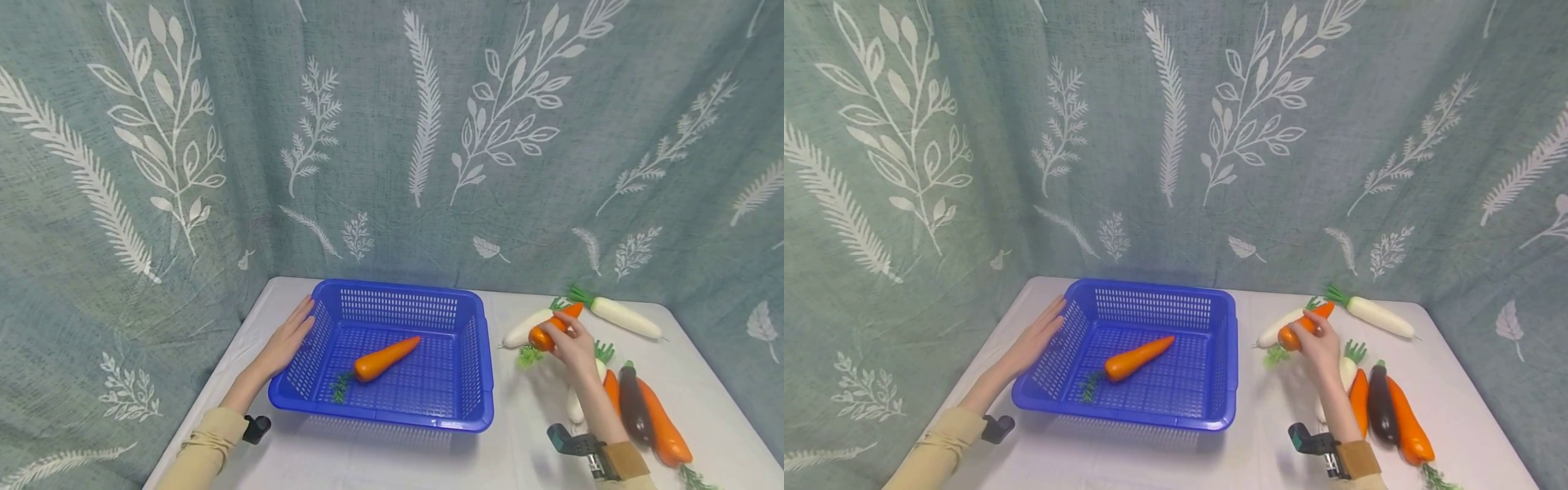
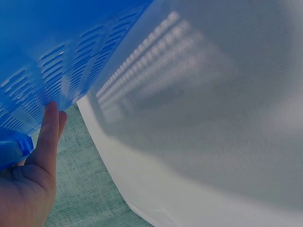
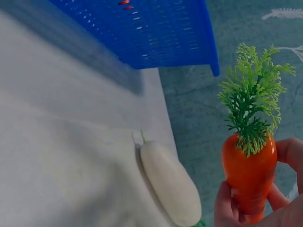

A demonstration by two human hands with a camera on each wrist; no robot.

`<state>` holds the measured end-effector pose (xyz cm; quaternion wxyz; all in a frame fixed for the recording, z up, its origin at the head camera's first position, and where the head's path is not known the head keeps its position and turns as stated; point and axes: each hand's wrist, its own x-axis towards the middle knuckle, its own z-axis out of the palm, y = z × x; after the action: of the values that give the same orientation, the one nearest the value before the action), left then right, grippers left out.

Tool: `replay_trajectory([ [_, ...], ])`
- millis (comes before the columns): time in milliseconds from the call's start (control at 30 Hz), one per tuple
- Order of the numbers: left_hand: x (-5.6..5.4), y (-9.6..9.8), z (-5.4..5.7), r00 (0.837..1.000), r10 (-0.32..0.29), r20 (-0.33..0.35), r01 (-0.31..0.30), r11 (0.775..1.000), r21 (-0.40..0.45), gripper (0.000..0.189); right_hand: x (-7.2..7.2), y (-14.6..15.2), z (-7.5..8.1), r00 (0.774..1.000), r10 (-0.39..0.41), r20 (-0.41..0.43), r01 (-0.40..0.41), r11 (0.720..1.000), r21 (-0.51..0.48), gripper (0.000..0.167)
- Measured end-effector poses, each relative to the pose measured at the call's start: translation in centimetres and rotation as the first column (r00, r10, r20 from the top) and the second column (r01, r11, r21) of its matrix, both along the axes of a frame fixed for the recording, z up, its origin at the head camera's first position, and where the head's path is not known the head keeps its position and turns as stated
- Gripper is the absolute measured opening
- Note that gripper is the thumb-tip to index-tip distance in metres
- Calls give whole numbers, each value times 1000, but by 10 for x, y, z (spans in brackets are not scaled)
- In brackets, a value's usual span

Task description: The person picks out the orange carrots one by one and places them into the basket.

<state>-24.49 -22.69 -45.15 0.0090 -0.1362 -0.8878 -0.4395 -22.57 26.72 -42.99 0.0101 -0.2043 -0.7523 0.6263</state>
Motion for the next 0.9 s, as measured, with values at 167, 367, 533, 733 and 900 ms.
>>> replay_trajectory([
  [167,0,0,0,1000,0,-2,0,1000,0,57,2,-1,5,1000,15,-8,-15,1000,-27,61],
  [367,0,-1,0,1000,2,-2,-2,1000,0,56,5,-5,9,999,47,-14,-47,997,-57,60],
  [533,1,0,0,1000,-3,-13,3,1000,-10,56,8,-14,12,996,84,-40,-87,992,-93,59],
  [733,0,0,0,1000,-4,0,4,1000,-1,55,10,-28,18,992,101,-78,-109,987,-114,55],
  [900,0,-1,0,1000,-4,8,4,1000,7,55,13,-41,23,987,138,-81,-147,982,-119,53],
])
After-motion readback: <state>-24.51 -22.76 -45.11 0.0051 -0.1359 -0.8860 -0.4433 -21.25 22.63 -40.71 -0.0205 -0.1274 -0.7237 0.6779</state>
